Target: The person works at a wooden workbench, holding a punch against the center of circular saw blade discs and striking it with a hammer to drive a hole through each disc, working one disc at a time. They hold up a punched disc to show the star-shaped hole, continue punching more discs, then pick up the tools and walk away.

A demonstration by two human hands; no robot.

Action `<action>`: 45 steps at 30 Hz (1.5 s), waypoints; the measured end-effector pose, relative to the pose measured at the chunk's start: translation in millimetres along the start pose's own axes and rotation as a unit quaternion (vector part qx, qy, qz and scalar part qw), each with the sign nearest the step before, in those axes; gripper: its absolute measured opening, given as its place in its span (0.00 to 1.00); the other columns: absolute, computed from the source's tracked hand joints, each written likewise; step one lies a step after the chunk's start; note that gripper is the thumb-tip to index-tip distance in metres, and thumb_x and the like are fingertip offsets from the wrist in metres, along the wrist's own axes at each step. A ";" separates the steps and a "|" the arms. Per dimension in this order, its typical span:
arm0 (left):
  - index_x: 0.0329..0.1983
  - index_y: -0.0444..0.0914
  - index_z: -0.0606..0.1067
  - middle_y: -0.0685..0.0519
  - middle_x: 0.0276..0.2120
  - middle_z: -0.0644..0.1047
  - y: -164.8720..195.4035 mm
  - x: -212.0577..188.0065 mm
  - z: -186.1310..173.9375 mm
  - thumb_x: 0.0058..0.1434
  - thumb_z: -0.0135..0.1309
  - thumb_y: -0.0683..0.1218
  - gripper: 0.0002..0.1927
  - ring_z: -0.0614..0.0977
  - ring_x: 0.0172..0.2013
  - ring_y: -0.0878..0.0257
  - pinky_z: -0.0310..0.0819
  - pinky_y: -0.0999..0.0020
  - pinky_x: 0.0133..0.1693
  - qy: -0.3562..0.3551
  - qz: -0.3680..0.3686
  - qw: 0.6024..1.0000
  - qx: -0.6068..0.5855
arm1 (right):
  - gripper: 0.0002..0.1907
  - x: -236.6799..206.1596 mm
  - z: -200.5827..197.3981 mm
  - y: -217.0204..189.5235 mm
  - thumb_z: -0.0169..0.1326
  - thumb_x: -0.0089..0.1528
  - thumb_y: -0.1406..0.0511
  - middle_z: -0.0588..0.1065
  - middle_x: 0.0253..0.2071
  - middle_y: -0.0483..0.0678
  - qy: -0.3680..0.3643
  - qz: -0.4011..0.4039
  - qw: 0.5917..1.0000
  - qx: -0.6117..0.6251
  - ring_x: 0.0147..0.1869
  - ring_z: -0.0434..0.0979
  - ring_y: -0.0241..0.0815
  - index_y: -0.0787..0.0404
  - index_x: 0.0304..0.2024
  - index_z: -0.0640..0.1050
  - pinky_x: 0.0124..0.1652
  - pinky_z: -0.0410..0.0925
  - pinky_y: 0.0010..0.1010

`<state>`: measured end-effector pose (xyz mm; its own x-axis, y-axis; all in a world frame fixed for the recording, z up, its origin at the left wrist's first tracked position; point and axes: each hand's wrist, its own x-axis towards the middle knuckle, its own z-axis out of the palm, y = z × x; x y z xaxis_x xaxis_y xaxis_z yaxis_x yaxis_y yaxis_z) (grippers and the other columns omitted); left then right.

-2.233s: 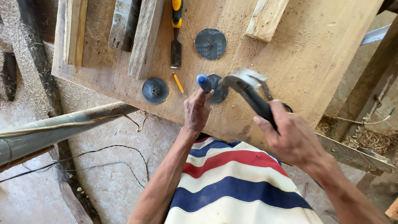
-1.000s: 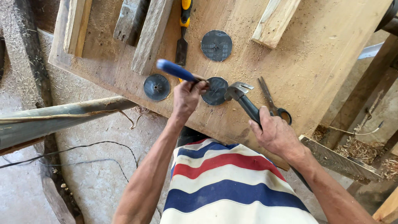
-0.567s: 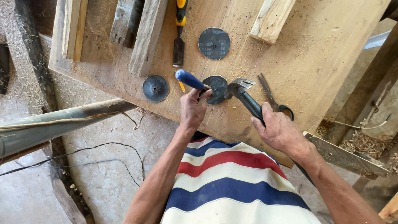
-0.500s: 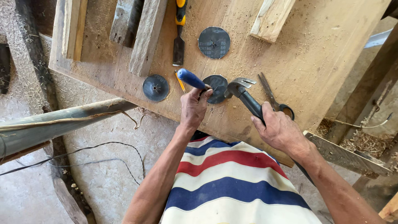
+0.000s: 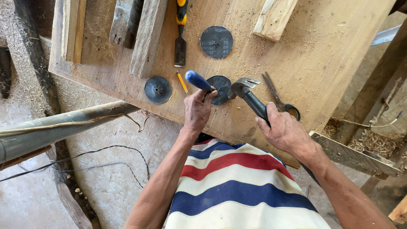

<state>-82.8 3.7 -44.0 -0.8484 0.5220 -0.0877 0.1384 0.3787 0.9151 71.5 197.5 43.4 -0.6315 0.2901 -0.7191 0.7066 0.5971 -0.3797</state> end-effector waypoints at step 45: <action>0.44 0.33 0.79 0.54 0.36 0.84 -40.2 17.1 1.9 0.68 0.57 0.40 0.05 0.85 0.36 0.69 0.84 0.71 0.42 0.006 -0.118 0.973 -0.196 | 0.20 -1.3 12.0 2.0 0.50 0.65 0.53 0.77 0.27 0.66 0.053 -0.035 0.997 -0.034 0.35 0.79 0.70 0.61 0.47 0.66 0.39 0.71 0.59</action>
<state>-101.9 -1.2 -83.0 -0.8395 0.4455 -0.3112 -0.2645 0.1653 0.9501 77.6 189.4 36.5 -0.7115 0.3212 -0.6250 0.6387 0.6664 -0.3847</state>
